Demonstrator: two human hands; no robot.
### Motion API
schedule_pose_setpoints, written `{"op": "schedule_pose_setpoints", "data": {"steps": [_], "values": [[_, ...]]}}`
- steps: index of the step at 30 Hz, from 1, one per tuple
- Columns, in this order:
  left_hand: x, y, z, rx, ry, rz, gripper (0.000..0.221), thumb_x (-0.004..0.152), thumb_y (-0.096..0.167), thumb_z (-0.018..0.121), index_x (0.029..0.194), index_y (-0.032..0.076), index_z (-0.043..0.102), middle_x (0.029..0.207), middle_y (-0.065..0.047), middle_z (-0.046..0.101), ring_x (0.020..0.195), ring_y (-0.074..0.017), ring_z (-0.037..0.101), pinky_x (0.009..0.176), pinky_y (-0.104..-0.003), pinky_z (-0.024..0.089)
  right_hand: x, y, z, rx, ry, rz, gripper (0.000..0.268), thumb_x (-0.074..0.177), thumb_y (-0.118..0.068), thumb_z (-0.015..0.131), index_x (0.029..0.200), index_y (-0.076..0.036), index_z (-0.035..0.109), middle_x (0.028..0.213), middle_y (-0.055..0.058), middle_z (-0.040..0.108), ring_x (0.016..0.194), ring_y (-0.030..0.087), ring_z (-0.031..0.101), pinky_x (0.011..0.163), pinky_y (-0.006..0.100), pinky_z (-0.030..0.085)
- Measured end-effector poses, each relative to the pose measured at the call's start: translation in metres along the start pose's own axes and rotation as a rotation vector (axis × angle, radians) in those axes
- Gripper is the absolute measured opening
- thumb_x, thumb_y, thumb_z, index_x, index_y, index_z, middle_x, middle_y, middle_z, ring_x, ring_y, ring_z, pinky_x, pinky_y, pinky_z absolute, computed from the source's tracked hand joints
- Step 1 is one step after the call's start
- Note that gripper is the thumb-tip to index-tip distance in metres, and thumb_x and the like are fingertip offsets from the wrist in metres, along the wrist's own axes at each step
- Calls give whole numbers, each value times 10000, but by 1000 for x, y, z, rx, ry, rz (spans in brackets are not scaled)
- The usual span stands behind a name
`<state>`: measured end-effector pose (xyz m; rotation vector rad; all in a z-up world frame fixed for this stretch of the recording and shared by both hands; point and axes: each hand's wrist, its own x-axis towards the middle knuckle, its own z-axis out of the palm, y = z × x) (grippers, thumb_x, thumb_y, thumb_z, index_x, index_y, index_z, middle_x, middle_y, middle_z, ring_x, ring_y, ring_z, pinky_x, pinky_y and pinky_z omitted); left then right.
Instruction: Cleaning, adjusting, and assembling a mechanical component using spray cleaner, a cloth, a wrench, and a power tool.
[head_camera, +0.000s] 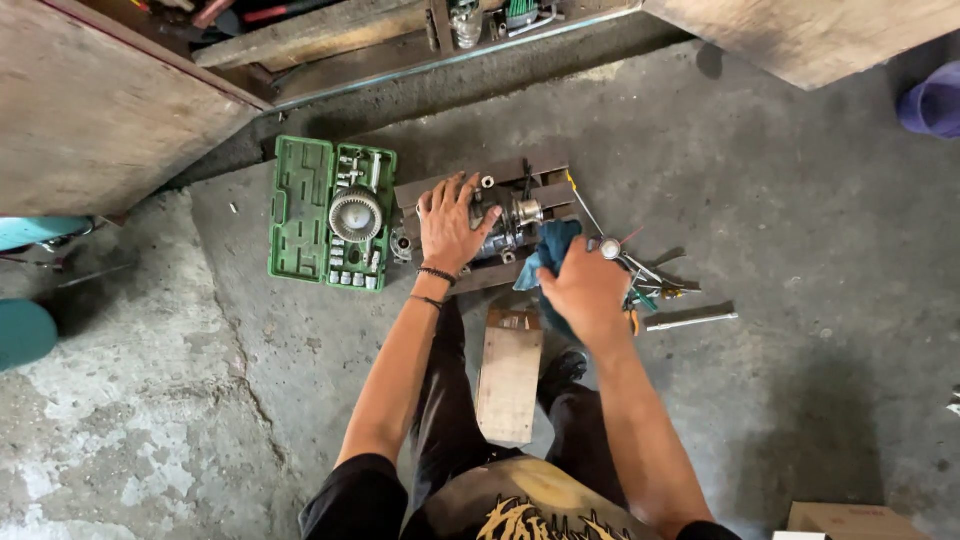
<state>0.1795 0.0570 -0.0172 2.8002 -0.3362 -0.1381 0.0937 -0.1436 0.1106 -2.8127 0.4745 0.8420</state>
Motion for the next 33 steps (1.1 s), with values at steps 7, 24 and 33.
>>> {"op": "schedule_pose_setpoints", "data": {"steps": [7, 24, 33], "values": [[-3, -1, 10, -16, 65, -84, 705, 885, 813, 514, 1343, 287, 617, 1249, 16, 648, 1288, -206, 534, 1027, -441, 378, 8, -42, 68, -422, 642, -65, 353, 945, -104, 502, 1206, 34, 694, 855, 331, 636, 749, 513, 646, 517, 620, 430], [-5, 2, -9, -207, 82, -89, 591, 863, 676, 651, 1259, 238, 672, 1176, 5, 677, 1272, -240, 555, 1047, -497, 453, -73, 43, -16, 551, 230, -237, 272, 1015, -274, 613, 1179, -91, 730, 1230, 235, 676, 1070, 497, 665, 846, 555, 542], [-58, 55, -56, -876, 281, 105, 480, 987, 451, 640, 1312, 100, 605, 1265, -151, 631, 1244, -381, 587, 1066, -508, 437, -78, 104, 33, 1504, 274, 75, 278, 987, -97, 665, 1257, -39, 700, 1083, 74, 647, 1029, 143, 576, 933, 286, 486]]}}
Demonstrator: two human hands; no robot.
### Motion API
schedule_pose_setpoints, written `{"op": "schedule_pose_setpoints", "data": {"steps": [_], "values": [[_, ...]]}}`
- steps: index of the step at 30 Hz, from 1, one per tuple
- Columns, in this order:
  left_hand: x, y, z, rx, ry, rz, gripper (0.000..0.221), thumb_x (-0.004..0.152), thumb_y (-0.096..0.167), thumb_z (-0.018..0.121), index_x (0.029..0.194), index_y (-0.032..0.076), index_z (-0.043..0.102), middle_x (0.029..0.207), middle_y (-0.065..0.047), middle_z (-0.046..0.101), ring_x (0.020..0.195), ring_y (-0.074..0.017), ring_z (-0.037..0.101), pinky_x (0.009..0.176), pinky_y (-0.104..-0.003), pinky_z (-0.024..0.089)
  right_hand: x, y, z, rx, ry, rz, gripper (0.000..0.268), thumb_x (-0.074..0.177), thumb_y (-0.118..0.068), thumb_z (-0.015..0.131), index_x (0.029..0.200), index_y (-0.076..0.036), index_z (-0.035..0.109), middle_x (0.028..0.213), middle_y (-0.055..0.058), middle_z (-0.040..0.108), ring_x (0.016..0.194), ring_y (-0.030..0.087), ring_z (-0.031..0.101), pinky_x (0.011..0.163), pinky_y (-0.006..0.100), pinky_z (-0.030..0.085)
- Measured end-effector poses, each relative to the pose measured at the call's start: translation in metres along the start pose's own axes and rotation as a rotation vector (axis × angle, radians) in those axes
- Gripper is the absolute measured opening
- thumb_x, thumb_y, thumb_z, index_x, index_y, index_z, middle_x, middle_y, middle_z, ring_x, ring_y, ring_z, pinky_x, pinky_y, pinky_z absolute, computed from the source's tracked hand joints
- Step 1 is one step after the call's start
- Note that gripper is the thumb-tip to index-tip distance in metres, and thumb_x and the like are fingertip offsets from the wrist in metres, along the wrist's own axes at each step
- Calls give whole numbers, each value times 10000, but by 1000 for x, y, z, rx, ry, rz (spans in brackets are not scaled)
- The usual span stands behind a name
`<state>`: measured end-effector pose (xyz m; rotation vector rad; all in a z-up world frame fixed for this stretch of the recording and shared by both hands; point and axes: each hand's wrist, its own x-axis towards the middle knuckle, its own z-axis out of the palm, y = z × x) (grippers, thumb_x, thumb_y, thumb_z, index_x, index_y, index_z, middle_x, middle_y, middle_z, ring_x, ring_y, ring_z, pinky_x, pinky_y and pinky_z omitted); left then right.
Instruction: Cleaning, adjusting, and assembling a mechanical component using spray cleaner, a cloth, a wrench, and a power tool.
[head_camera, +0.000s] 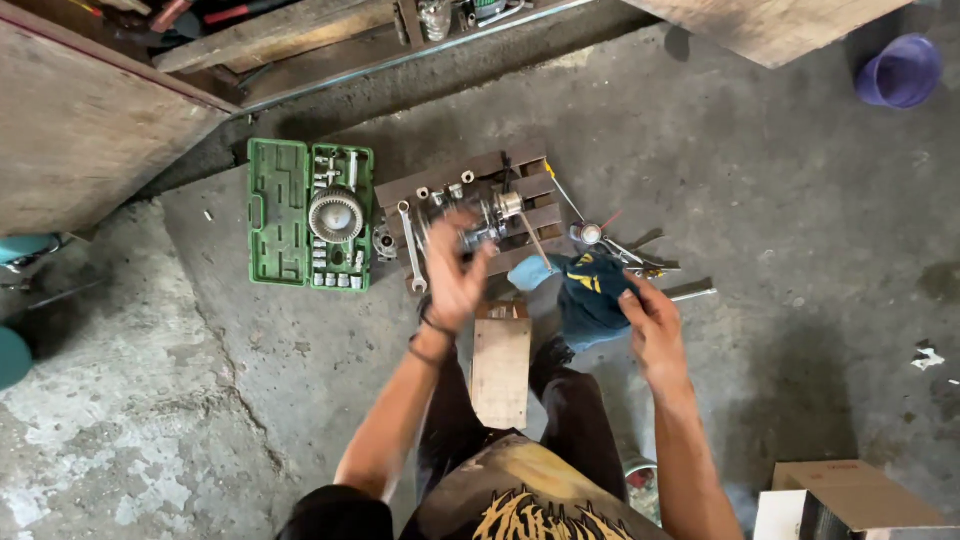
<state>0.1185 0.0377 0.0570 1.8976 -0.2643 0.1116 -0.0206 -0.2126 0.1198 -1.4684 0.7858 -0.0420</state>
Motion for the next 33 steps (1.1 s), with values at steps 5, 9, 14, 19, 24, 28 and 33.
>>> {"op": "schedule_pose_setpoints", "data": {"steps": [5, 9, 14, 19, 24, 28, 33], "values": [[-92, 80, 37, -366, -209, -28, 714, 941, 407, 688, 1465, -22, 462, 1405, -286, 530, 1335, -486, 498, 1120, -589, 377, -35, -64, 38, 127, -72, 32, 359, 900, -21, 634, 1255, 10, 680, 1304, 168, 661, 1264, 210, 567, 1114, 389, 430], [-116, 79, 37, -183, -334, -198, 662, 894, 458, 750, 1351, 18, 560, 1242, -191, 598, 1183, -415, 596, 1055, -553, 429, -40, -82, 52, 247, -75, 30, 346, 894, -94, 631, 1222, 0, 691, 1225, 131, 682, 1169, 203, 620, 1008, 352, 491], [-108, 75, 21, -165, -217, -157, 558, 756, 394, 905, 1083, 15, 657, 1015, -188, 634, 974, -439, 655, 883, -519, 535, -18, -51, 48, 305, 150, 85, 253, 881, -217, 739, 1125, -149, 743, 917, -10, 724, 763, 119, 654, 662, 255, 482], [-73, 80, 4, -262, -107, -466, 579, 769, 351, 905, 1167, 55, 606, 913, -228, 719, 840, -397, 715, 747, -486, 543, 48, 44, 28, 226, 364, 35, 287, 904, -360, 840, 848, -160, 641, 717, -27, 603, 604, 99, 608, 510, 238, 544], [-56, 47, 19, -257, -38, -455, 489, 842, 333, 838, 1189, 73, 610, 921, -214, 732, 876, -403, 725, 759, -489, 547, 96, 81, 40, -166, 212, 47, 394, 948, -430, 775, 716, -159, 608, 577, 3, 503, 582, 126, 532, 498, 259, 410], [-67, 31, 42, -366, 93, -531, 436, 872, 351, 811, 1187, 103, 642, 920, -170, 719, 871, -278, 686, 785, -452, 538, 103, 111, 40, -512, 103, 44, 516, 1000, -559, 669, 965, -50, 746, 888, 200, 716, 909, 379, 686, 827, 464, 497], [-67, 40, 55, -422, 171, -629, 328, 942, 340, 752, 1136, 90, 663, 897, -121, 665, 872, -209, 605, 786, -398, 515, 29, 19, 84, -541, 138, -243, 545, 1077, -438, 560, 1385, 11, 518, 1285, 312, 558, 1258, 490, 511, 1115, 537, 372]]}}
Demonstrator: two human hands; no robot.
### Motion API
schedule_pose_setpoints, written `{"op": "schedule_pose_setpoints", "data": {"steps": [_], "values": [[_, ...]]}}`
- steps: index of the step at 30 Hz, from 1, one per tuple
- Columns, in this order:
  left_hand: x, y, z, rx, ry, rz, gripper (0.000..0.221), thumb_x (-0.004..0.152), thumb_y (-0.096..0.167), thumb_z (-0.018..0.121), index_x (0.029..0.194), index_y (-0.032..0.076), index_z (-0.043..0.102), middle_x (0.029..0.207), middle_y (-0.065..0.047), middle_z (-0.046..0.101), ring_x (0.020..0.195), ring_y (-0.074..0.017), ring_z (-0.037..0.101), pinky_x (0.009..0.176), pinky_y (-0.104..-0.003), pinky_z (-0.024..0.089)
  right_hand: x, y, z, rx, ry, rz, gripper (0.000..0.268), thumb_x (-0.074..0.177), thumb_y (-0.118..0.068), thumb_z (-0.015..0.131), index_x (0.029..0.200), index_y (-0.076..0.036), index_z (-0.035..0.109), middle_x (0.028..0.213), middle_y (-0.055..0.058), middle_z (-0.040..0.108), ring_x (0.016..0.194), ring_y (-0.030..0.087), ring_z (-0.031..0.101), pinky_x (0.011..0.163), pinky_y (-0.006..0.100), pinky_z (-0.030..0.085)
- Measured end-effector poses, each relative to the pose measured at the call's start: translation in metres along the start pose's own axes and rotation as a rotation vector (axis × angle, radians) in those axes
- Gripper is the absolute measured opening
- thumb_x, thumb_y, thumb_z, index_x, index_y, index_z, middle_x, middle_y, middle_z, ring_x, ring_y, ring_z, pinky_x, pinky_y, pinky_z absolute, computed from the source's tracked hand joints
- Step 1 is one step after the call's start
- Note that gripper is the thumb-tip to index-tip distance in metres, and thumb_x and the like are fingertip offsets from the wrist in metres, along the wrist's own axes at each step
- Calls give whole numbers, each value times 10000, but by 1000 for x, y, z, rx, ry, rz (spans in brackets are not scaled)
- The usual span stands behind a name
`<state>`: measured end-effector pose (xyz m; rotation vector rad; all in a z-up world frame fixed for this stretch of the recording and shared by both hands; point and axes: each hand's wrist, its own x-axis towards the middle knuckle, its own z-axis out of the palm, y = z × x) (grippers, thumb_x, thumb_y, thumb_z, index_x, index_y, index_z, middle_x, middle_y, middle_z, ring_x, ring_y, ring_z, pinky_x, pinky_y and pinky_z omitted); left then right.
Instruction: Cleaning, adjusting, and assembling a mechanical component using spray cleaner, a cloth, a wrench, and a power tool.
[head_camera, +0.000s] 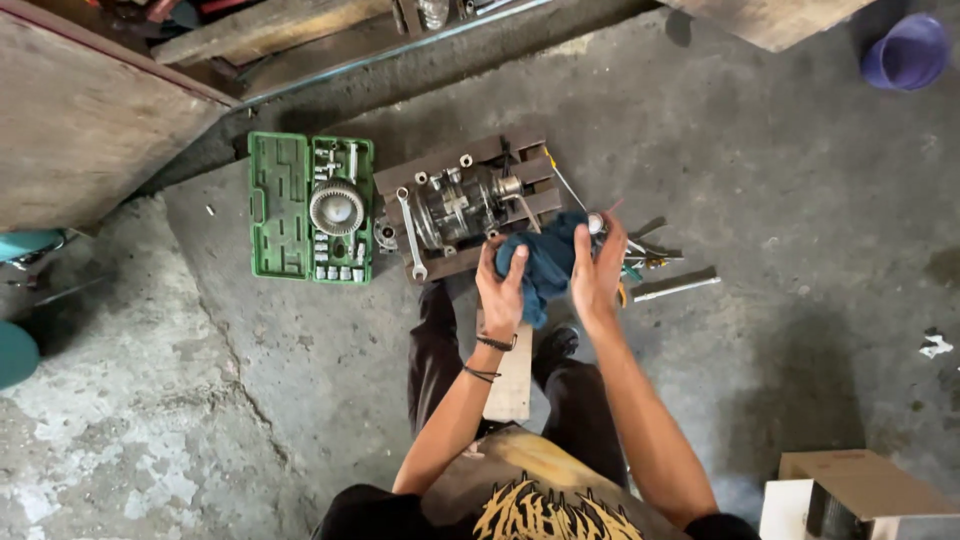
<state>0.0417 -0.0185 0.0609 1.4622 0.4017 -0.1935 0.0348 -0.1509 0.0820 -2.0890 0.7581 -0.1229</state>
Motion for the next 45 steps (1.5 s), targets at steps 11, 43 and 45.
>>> {"op": "schedule_pose_setpoints", "data": {"steps": [11, 43, 45], "values": [[26, -100, 19, -157, 101, -660, 964, 868, 565, 777, 1490, -98, 455, 1403, -342, 566, 1365, -397, 528, 1158, -455, 407, 11, -39, 16, -444, -329, 144, 560, 778, -555, 720, 1157, -151, 641, 1025, 204, 736, 1037, 441, 698, 897, 552, 540], [155, -20, -28, 1277, 35, 432, 538, 968, 577, 501, 1352, 226, 638, 1111, -56, 702, 1180, -279, 629, 1210, -482, 300, 52, -211, -38, -541, -1011, 322, 604, 893, -193, 435, 1331, 201, 568, 1404, 413, 536, 1389, 462, 495, 1177, 533, 396], [157, -17, -26, 1275, 34, 426, 532, 968, 572, 504, 1349, 226, 637, 1117, -56, 703, 1180, -279, 629, 1212, -483, 293, 84, -60, 13, -701, -1119, 51, 476, 929, -281, 443, 1301, -65, 647, 1255, 377, 622, 1233, 469, 592, 1074, 522, 483]]}}
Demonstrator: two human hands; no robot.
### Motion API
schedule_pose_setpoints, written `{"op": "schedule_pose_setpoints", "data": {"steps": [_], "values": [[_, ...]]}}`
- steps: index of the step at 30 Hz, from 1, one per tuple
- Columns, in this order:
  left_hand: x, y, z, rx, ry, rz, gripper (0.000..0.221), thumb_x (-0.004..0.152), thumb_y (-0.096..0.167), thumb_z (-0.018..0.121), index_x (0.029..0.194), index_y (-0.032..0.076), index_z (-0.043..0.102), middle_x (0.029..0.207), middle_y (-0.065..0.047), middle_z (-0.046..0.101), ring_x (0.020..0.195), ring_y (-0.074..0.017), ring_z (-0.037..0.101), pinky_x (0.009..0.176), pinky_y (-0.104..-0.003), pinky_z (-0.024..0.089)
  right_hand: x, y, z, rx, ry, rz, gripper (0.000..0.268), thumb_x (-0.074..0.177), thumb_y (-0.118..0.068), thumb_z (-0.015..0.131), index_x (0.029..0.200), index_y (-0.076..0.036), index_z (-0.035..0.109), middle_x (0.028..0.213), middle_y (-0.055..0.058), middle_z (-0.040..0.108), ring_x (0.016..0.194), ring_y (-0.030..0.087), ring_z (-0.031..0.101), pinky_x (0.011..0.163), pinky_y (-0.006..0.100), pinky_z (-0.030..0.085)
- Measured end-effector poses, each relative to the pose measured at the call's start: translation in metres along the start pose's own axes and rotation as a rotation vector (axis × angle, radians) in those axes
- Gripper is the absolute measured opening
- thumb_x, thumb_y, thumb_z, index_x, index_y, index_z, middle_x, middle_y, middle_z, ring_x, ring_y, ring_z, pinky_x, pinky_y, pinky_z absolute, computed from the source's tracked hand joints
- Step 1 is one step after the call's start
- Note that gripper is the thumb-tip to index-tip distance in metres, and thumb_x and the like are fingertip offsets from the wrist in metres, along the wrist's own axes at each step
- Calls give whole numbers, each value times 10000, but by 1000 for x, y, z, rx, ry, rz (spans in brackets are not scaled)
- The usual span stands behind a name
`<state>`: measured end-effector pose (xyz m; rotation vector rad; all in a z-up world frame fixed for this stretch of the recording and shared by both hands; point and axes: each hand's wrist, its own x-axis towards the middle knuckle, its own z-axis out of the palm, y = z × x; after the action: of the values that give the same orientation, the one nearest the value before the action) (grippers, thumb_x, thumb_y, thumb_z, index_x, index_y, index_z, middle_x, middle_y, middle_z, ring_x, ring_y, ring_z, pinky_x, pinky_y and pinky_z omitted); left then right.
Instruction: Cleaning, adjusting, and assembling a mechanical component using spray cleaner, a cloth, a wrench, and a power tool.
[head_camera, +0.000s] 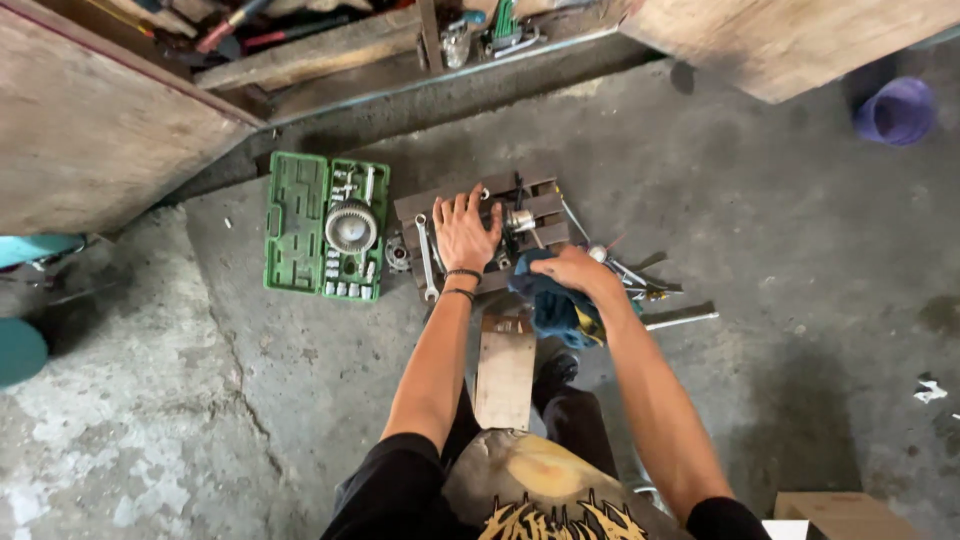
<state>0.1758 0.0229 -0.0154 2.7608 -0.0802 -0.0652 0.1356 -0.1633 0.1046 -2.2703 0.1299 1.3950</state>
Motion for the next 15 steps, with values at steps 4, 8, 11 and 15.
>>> {"op": "schedule_pose_setpoints", "data": {"steps": [4, 8, 11, 15], "values": [[3, 0, 2, 12, 16, 1, 535, 961, 579, 506, 1332, 219, 643, 1110, -58, 695, 1163, -285, 630, 1208, -489, 295, 1, 51, 36, 28, -4, 99, 507, 863, -557, 583, 1106, -174, 810, 1036, 267, 749, 1008, 382, 733, 948, 495, 556], [1, 4, -5, 7, 29, 10, 521, 959, 545, 516, 1327, 201, 650, 1089, -67, 697, 1143, -291, 637, 1211, -480, 310, -49, 81, 28, -119, -78, -113, 384, 944, -309, 555, 1170, -87, 773, 1038, 377, 698, 1009, 501, 697, 935, 523, 562], [-1, 4, -7, 16, 58, 9, 505, 950, 524, 544, 1321, 199, 652, 1076, -72, 699, 1132, -286, 644, 1202, -482, 323, -38, 159, 35, 156, -118, -169, 647, 830, -468, 565, 1207, 39, 706, 1061, 453, 658, 1057, 578, 642, 919, 606, 514], [-2, 5, -7, 21, 56, 22, 553, 922, 559, 561, 1320, 186, 653, 1083, -74, 695, 1128, -292, 638, 1199, -490, 317, -19, 249, 40, 56, 25, -275, 489, 864, -415, 524, 1250, -204, 739, 1083, 333, 698, 965, 512, 674, 824, 532, 548]]}}
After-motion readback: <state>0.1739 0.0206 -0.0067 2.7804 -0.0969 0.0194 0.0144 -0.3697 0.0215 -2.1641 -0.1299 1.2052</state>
